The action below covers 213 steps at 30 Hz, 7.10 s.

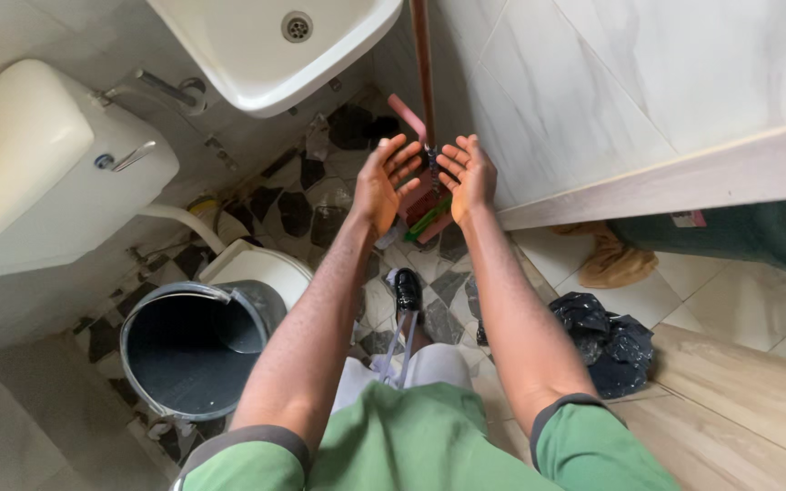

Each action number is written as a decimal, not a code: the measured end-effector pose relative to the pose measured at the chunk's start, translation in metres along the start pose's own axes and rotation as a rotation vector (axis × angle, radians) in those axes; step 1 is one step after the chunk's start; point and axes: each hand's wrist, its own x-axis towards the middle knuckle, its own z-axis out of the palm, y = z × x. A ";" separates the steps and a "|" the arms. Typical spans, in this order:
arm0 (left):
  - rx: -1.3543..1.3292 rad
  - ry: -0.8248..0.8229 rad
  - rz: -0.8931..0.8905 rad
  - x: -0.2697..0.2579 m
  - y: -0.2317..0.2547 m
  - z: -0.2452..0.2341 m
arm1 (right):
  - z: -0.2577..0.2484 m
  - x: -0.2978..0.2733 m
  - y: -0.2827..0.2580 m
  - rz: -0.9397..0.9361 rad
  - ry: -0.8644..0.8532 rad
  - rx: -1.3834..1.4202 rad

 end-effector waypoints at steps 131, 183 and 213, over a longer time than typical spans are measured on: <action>0.570 1.511 0.264 -0.687 -0.048 -0.423 | 0.281 -0.556 0.569 -0.680 -1.889 -1.574; 0.713 1.649 0.395 -0.687 0.068 -0.597 | 0.472 -0.512 0.759 -0.494 -1.883 -1.719; 0.758 1.812 0.477 -0.773 0.062 -0.504 | 0.421 -0.604 0.757 -0.599 -2.257 -1.300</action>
